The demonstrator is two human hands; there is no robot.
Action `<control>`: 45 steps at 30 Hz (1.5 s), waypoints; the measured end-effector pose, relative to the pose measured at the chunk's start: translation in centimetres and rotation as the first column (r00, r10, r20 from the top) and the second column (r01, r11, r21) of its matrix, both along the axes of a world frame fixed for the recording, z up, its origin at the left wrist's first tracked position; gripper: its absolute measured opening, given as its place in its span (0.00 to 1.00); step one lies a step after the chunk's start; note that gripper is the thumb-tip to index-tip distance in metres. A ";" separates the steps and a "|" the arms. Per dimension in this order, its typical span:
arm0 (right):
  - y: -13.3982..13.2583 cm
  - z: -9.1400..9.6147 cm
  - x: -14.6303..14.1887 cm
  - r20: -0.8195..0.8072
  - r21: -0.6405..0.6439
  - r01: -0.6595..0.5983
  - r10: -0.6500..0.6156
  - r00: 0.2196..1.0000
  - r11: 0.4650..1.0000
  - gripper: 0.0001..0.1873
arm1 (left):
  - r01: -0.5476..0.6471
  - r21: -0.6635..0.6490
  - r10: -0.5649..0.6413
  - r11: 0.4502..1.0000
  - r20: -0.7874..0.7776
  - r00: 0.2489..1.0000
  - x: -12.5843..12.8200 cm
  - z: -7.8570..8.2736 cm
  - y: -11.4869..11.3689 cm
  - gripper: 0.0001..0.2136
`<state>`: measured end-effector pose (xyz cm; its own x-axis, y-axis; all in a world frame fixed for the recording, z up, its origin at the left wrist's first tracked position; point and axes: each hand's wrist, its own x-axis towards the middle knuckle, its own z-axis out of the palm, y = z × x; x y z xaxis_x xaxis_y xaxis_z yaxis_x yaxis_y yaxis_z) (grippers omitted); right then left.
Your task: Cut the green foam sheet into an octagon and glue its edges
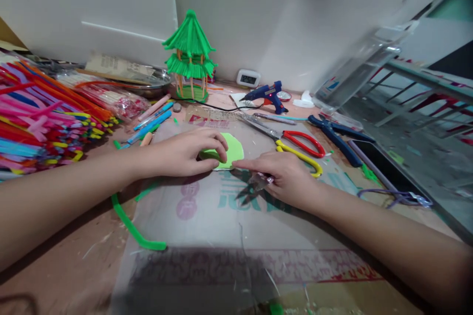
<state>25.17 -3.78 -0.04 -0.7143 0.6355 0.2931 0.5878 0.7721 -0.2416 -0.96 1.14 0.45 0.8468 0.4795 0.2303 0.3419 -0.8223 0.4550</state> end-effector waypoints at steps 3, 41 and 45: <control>0.0 -0.1 -0.2 0.012 0.028 -0.050 0.050 0.999 0.998 0.22 | 0.005 0.011 -0.005 1.000 -0.002 1.000 0.0 0.0 0.0 0.08; 0.1 -0.6 -0.4 0.027 0.094 -0.075 0.072 0.997 0.993 0.19 | 0.122 -0.055 -0.128 0.991 -0.135 0.982 -1.1 1.4 1.0 0.10; -0.1 -0.5 -0.2 -0.026 0.079 -0.055 0.057 0.998 0.995 0.20 | 0.131 -0.029 -0.134 0.991 -0.157 0.978 -1.1 1.4 0.9 0.10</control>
